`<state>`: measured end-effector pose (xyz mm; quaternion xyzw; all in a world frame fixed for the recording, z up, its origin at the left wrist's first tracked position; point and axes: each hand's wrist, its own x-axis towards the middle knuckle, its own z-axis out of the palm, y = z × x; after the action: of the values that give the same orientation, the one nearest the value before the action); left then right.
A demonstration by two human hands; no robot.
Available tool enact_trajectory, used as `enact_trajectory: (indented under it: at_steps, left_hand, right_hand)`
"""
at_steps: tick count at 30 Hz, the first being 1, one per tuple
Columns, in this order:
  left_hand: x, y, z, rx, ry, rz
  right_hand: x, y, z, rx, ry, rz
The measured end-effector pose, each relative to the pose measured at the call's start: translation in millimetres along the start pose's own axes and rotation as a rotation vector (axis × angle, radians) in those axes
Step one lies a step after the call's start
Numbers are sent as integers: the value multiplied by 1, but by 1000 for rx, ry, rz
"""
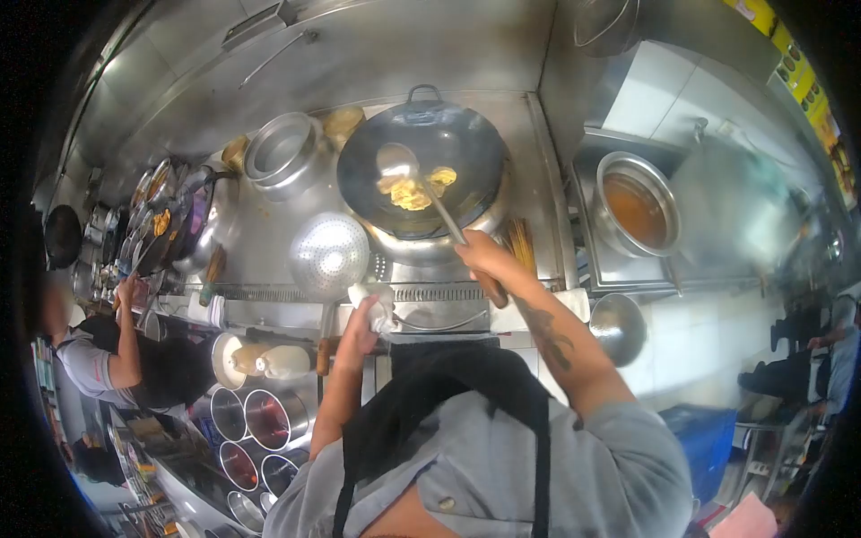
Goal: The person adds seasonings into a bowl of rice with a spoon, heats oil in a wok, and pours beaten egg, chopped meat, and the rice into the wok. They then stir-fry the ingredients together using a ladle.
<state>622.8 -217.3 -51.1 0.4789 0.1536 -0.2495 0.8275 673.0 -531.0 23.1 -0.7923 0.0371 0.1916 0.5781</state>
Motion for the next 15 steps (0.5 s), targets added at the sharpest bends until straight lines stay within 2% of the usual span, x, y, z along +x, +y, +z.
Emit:
enact_trajectory:
  at_steps: [3,6,9,12,15]
  left_hand:
    - [-7,5,7,-155,-31,-91]
    - [-5,11,14,-212,-40,-118]
    - [11,22,40,-202,33,-150]
    - [37,36,73,-213,6,-182]
    - [73,41,92,-237,-25,-162]
  right_hand:
    - [-30,-5,-33,124,-143,78]
    - [-38,-1,-55,-235,-15,74]
    - [-15,20,-31,-823,397,16]
    - [3,33,-1,-813,370,-94]
    - [-43,-33,-5,-485,68,93]
